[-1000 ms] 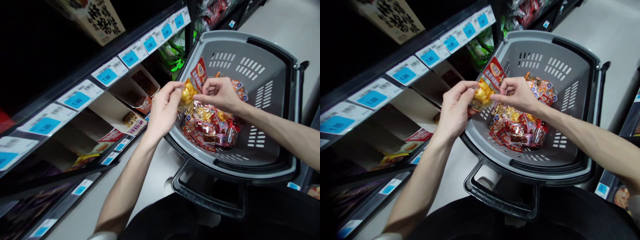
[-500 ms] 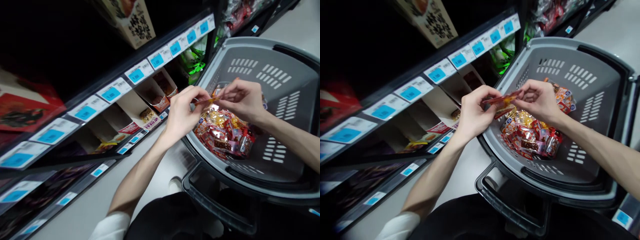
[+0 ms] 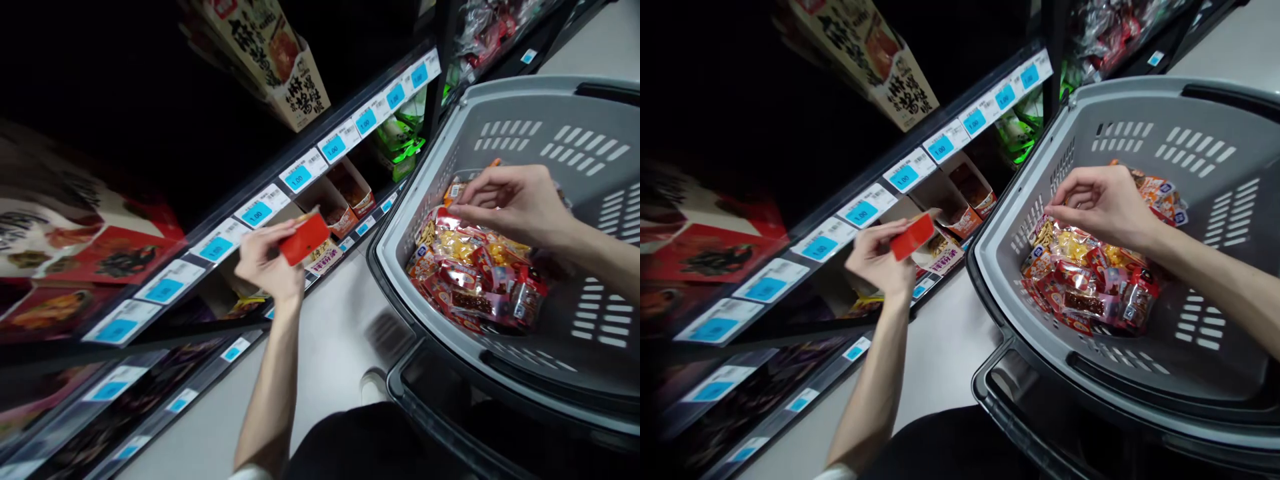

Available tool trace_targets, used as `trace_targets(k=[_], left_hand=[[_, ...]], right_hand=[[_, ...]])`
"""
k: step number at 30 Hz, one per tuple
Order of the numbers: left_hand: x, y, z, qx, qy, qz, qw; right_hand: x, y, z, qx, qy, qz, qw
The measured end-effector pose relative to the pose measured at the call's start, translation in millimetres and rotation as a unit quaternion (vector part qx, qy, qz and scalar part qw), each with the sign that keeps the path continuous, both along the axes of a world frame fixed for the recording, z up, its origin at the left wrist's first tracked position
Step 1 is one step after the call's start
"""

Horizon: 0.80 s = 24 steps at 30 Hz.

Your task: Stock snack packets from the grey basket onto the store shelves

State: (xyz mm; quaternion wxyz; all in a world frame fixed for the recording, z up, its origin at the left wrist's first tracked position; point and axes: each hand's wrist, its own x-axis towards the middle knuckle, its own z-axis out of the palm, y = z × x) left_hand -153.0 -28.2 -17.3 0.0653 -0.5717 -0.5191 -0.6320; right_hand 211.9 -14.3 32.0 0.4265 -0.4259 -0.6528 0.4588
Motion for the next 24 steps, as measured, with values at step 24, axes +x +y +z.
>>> trace_targets(k=[24], left_hand=[[37.0,168.6,-70.3,-0.402,0.104,0.041,0.909]], right_hand=[[2.6,5.4,7.5,0.013,-0.073,0.024,0.997]])
